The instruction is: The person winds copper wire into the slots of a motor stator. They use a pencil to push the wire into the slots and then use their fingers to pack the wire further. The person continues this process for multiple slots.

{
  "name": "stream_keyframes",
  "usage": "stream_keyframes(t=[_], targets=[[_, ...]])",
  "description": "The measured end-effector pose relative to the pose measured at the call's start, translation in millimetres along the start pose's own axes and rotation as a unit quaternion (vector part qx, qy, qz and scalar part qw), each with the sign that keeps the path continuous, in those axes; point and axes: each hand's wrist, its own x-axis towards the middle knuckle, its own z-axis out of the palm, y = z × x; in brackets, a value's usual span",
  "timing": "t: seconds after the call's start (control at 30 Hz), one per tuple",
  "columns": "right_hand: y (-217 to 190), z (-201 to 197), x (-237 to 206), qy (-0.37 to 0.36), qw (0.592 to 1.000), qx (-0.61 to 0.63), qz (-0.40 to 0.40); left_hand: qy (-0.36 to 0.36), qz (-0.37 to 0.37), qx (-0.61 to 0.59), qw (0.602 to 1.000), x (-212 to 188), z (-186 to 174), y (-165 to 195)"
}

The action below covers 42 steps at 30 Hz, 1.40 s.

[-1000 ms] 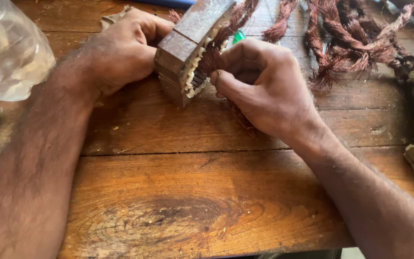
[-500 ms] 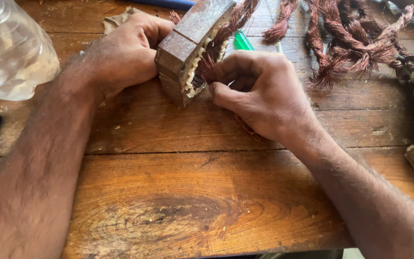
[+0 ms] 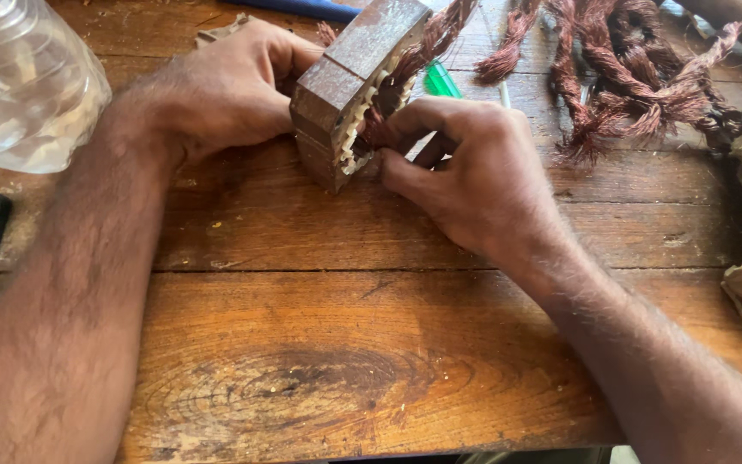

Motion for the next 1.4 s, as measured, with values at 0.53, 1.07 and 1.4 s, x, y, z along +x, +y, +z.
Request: stream_keyframes(t=[0.53,1.07,1.4], targets=[[-0.5,-6.9,-3.1,-0.007,1.0,0.029,-0.011,-0.006,0.034,0.031,0.999,0.6,-5.7,-11.0],[-3.7,-2.9,-6.9,-0.028,0.996,0.069,0.05,0.035,0.029,0.151,0.988,-9.4,3.4,0.0],[4.1,-4.2,-7.5,0.011,0.998,0.022,-0.052,0.045,-0.016,0.012,0.999,-11.6,0.0,2.5]])
